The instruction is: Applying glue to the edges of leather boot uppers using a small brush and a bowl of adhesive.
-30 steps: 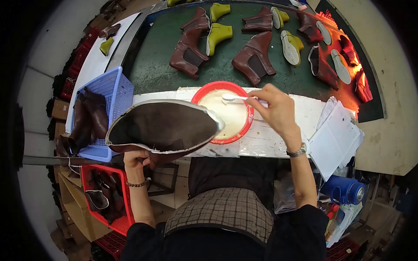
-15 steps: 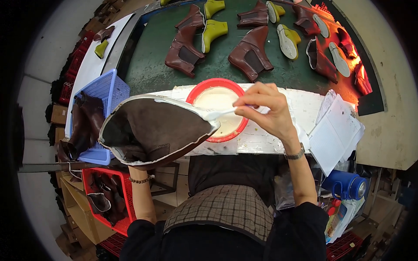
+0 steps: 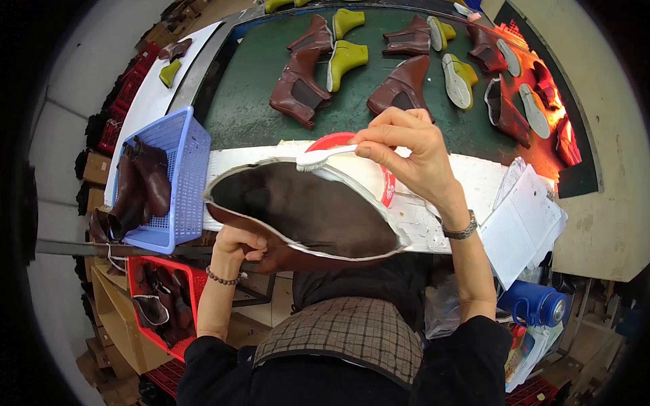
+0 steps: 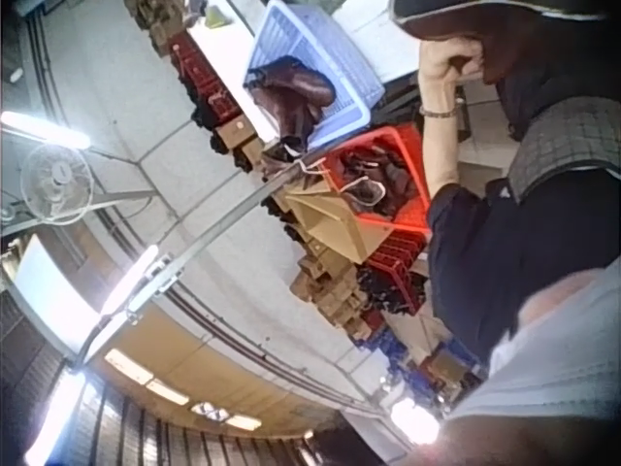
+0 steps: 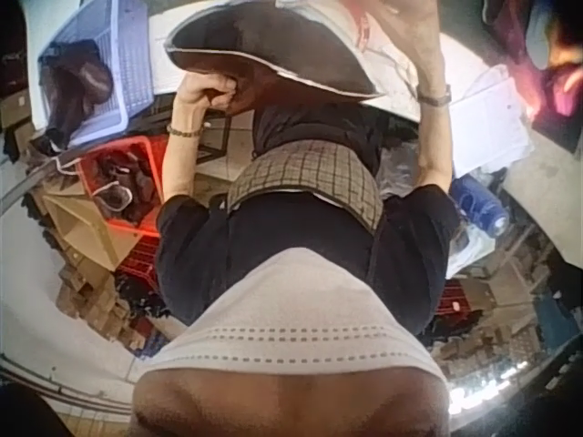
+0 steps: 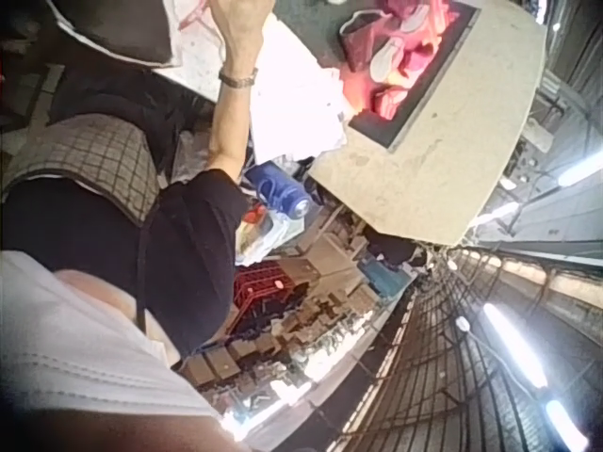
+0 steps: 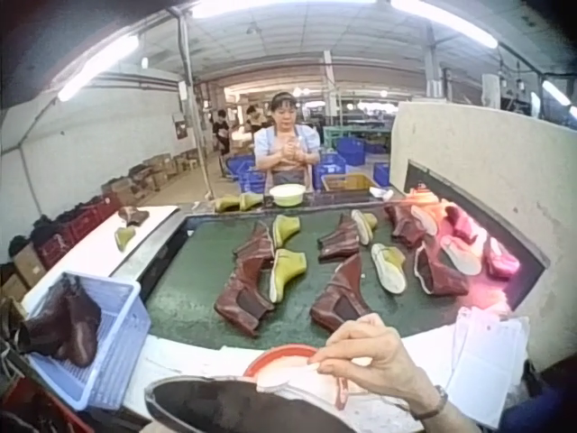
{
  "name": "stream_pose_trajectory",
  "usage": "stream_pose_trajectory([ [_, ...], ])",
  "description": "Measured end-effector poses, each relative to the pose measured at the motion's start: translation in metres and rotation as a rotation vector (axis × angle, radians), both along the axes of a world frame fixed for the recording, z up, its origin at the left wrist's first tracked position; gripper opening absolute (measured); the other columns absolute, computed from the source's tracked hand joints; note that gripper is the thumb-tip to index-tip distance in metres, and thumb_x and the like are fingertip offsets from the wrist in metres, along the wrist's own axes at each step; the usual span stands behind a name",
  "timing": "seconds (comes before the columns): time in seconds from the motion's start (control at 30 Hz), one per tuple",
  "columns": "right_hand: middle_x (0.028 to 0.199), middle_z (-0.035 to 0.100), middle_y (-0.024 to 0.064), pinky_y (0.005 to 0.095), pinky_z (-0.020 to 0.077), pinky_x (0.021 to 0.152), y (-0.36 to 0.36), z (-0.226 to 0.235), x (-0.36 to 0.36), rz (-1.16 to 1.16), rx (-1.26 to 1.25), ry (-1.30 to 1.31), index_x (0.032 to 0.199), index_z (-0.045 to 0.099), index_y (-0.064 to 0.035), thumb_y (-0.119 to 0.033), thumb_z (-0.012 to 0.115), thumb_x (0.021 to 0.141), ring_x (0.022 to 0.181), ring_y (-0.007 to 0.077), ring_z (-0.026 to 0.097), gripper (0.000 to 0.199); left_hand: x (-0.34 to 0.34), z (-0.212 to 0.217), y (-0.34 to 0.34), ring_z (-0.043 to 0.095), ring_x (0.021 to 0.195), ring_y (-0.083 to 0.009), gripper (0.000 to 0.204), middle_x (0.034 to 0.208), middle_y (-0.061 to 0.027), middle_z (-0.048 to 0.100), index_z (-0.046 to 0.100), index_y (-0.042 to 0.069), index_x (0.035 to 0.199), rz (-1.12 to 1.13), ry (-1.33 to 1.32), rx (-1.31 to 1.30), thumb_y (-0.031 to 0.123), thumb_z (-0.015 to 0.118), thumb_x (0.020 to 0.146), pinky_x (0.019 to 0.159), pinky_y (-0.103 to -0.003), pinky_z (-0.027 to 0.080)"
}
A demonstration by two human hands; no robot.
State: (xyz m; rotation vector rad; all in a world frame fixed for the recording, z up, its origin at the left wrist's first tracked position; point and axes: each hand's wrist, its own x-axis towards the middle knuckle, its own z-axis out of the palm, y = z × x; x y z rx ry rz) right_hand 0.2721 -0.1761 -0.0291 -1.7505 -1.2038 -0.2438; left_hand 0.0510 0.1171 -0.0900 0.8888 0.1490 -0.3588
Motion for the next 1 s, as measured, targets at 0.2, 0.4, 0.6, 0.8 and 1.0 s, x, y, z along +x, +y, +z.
stream_pose_trajectory([
  [0.2,0.087,0.069,-0.001,0.032,0.0348,0.086,0.012,0.025,0.017,0.137,-0.136,-0.17,0.093,0.081,-0.0107,-0.023,0.082,0.085,0.082,0.0125,0.061,0.015,0.013,0.012,-0.022,0.045,0.042,-0.013,0.043,0.078,-0.0158,0.068,0.065,-0.011,0.118,-0.189,0.128,-0.049,-0.013,0.061,0.075,0.037,-0.027,0.027],
  [0.4,0.089,0.067,0.0008,0.0328,0.0371,0.083,0.048,0.032,0.015,0.279,-0.117,-0.286,0.096,0.081,-0.0112,-0.02,0.085,0.082,0.084,0.0164,0.061,0.018,0.013,0.013,-0.041,0.047,0.041,-0.0169,0.036,0.074,-0.0135,0.065,0.066,-0.008,0.11,-0.186,0.234,-0.067,-0.01,0.065,0.074,0.037,-0.03,0.03],
  [0.6,0.083,0.058,-0.0028,0.0208,0.0438,0.063,0.019,-0.038,0.052,-0.128,0.091,0.598,0.11,0.068,0.0022,-0.018,0.059,0.107,0.07,0.0041,0.054,0.022,-0.017,0.001,-0.004,0.065,0.064,-0.0285,0.053,0.119,-0.0197,0.069,0.057,-0.006,0.133,0.322,-0.011,-0.228,-0.003,0.063,0.08,0.045,-0.034,0.045],
  [0.8,0.07,0.055,0.0012,0.024,0.0434,0.043,-0.006,-0.169,0.059,-0.364,0.282,0.82,0.107,0.059,-0.0008,-0.026,0.051,0.11,0.048,0.0054,0.046,0.027,0.034,-0.01,0.048,0.069,0.109,-0.0346,0.041,0.129,-0.0221,0.067,0.058,-0.006,0.13,0.591,-0.06,-0.366,0.006,0.06,0.091,0.074,-0.037,0.065],
  [1.0,0.071,0.055,-0.0002,0.0216,0.0404,0.043,0.008,-0.194,0.047,-0.465,0.342,0.813,0.108,0.06,-0.0017,-0.025,0.054,0.109,0.051,0.0044,0.046,0.024,0.088,-0.02,0.104,0.071,0.097,-0.0299,0.025,0.115,-0.0165,0.069,0.062,-0.004,0.114,0.813,-0.099,-0.362,0.001,0.066,0.09,0.073,-0.04,0.067],
])
